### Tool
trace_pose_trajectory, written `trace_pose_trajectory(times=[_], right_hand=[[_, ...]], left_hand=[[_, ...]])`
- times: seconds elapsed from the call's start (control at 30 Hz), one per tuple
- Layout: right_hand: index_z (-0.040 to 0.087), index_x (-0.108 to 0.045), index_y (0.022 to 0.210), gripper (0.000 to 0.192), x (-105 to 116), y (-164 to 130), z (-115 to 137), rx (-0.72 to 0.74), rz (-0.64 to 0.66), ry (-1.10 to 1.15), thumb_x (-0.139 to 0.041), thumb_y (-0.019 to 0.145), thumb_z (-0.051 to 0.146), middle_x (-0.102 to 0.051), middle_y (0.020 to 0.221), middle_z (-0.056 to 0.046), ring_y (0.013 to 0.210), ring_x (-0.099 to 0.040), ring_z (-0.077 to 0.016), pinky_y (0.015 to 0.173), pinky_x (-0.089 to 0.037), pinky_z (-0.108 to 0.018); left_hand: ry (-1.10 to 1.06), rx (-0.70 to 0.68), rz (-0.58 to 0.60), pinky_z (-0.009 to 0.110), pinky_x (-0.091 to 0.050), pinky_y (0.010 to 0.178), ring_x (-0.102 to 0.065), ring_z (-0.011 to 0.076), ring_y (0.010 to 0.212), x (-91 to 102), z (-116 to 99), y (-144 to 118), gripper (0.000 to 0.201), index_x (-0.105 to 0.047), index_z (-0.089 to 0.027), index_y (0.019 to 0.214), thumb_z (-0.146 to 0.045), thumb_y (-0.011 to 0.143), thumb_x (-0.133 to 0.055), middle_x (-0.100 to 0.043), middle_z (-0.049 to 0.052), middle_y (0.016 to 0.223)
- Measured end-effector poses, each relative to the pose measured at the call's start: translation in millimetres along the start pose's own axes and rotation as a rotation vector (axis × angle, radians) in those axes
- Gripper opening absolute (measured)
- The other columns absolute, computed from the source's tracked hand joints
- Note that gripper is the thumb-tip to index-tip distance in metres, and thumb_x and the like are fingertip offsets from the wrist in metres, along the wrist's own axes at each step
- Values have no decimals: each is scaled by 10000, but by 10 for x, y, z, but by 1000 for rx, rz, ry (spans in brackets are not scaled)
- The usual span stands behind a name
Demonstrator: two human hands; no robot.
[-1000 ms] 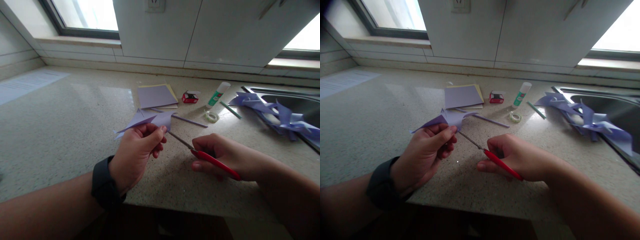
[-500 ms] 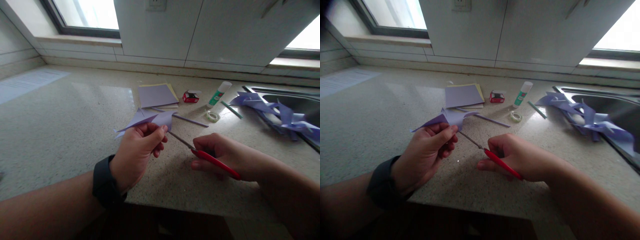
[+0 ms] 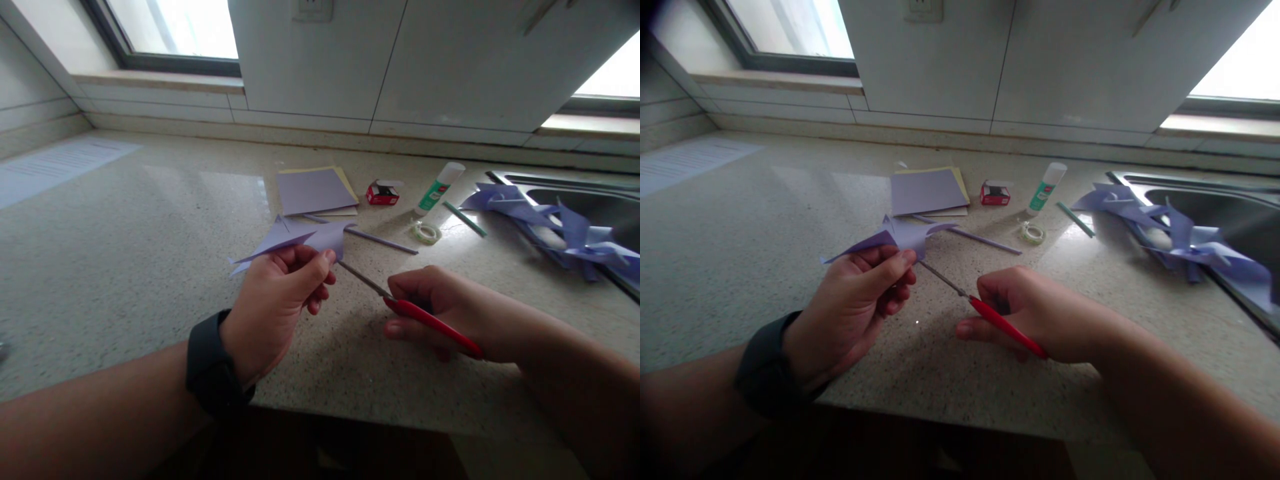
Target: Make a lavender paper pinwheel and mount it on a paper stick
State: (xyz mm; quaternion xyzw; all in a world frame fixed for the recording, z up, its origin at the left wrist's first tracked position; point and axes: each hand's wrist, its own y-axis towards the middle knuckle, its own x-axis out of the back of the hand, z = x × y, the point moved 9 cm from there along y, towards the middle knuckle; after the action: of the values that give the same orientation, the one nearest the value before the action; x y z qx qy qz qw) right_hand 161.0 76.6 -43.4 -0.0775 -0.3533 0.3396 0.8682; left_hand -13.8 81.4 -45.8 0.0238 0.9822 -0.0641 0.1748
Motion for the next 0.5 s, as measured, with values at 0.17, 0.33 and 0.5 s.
trace_pose_trajectory(times=[0.17, 0.33, 0.5], right_hand=[[204, -510, 691, 469, -8, 12, -12, -17, -5, 23, -774, 803, 576, -506, 574, 50, 472, -457, -88, 414, -305, -203], [212, -491, 694, 480, -31, 2, -24, -47, 15, 44, -774, 796, 587, -515, 567, 50, 459, -477, -97, 405, -320, -209], [210, -498, 679, 478, 35, -9, 8, -14, -33, -44, -764, 798, 590, -499, 577, 48, 481, -443, -93, 418, -291, -211]], left_hand=[[3, 5, -16, 135, -389, 433, -533, 51, 525, 10, -6, -6, 246, -661, -157, 725, -322, 819, -817, -655, -31, 664], [-5, 14, -25, 148, -378, 427, -533, 56, 517, 20, 0, -12, 240, -669, -155, 720, -322, 807, -819, -655, -28, 657], [-17, 29, -13, 147, -379, 436, -529, 51, 522, 11, 15, -11, 230, -672, -155, 722, -303, 796, -832, -657, -29, 666]])
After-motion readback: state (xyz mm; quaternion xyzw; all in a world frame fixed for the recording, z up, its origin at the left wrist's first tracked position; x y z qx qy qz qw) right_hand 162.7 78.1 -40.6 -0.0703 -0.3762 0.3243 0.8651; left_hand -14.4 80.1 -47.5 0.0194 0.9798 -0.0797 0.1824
